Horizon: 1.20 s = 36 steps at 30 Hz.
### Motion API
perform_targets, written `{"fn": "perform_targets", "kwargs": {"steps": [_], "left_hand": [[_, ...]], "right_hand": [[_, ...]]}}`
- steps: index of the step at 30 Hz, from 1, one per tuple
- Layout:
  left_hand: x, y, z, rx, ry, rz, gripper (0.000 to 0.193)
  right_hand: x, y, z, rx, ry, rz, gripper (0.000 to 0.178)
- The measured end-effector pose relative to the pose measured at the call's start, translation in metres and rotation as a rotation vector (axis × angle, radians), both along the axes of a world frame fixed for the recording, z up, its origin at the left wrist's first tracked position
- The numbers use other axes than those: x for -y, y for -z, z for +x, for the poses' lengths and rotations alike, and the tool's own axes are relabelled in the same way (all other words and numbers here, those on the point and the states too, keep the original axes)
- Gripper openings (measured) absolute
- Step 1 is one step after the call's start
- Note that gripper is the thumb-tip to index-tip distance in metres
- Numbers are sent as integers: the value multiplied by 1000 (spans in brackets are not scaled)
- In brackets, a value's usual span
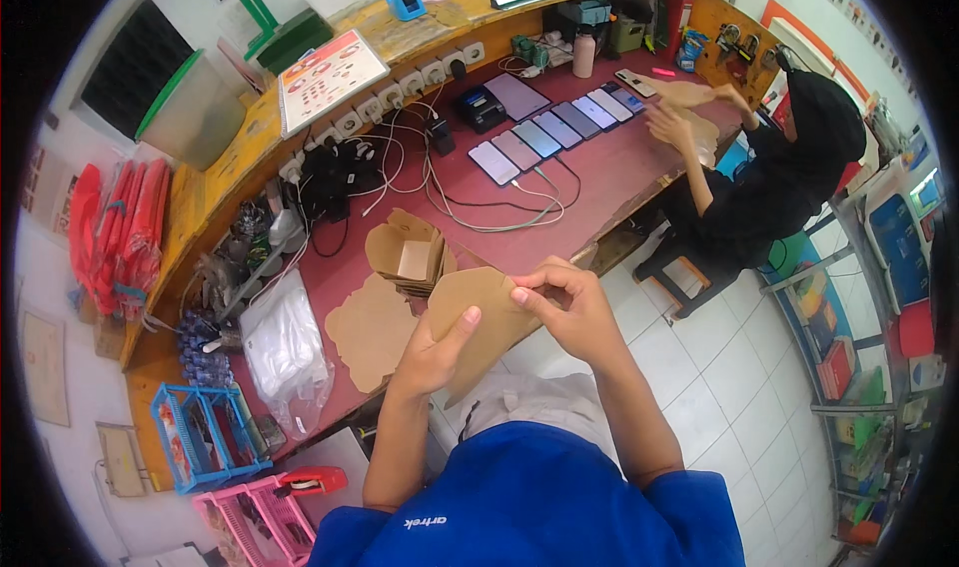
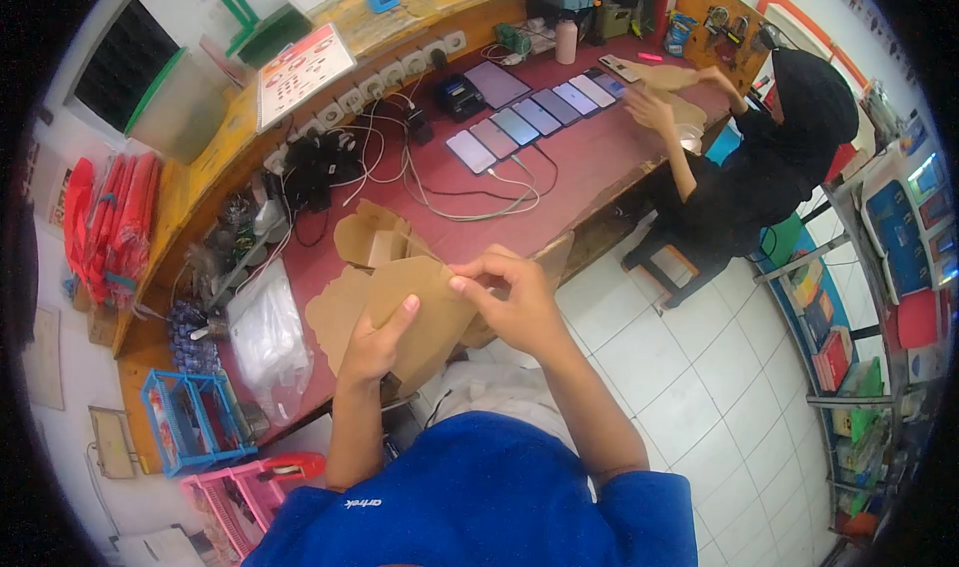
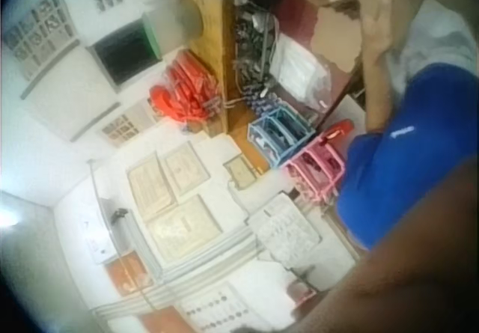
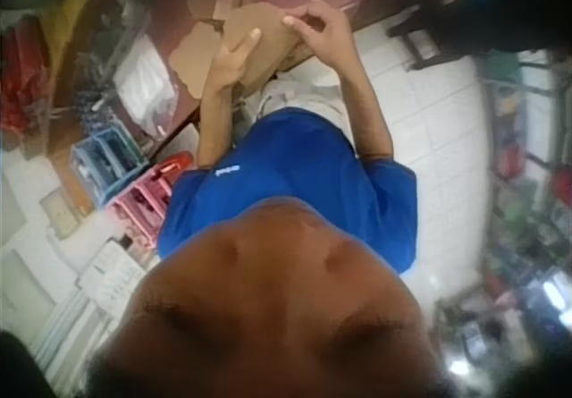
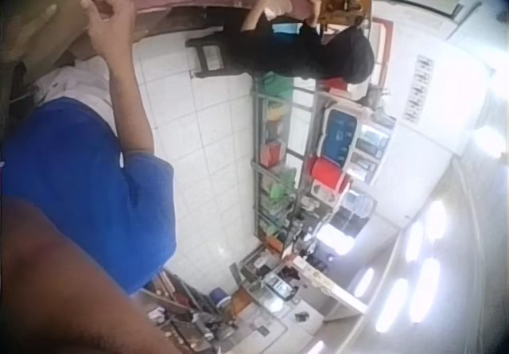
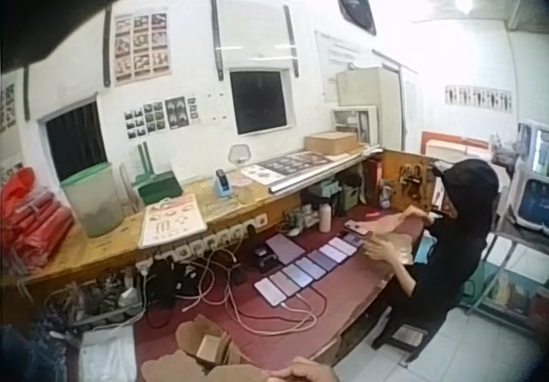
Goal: The person assembles cardboard food containers by hand, folding the flaps and interlocking the tabs to form the box structure before stacking them.
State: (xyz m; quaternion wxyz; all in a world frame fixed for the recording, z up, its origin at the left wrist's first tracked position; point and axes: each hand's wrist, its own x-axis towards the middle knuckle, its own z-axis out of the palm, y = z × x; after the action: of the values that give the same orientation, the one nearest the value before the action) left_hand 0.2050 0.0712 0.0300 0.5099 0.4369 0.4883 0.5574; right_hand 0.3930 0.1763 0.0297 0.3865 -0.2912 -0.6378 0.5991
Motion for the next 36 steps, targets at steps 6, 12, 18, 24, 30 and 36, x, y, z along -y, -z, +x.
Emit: {"fn": "perform_targets", "kwargs": {"steps": [6,12,18,24,30,36], "left_hand": [[2,2,-3,-8,17,10,41],[9,7,-8,-76,-13,67,42],[40,15,-64,-170,134,31,27],[31,17,-78,-96,480,355,20],[26,25,-91,-67,560,460,31],[33,-16,-85,15,109,339,72]], "right_hand": [[7,-3,-2,133,124,319,16],[36,10,-18,210,384,751,14],[4,15,11,-75,-154,356,44],[-33,0,8,-65,-317,441,69],[-53,10,5,30,-596,48,38],[-37,-15,9,188,-324,416,27]]}}
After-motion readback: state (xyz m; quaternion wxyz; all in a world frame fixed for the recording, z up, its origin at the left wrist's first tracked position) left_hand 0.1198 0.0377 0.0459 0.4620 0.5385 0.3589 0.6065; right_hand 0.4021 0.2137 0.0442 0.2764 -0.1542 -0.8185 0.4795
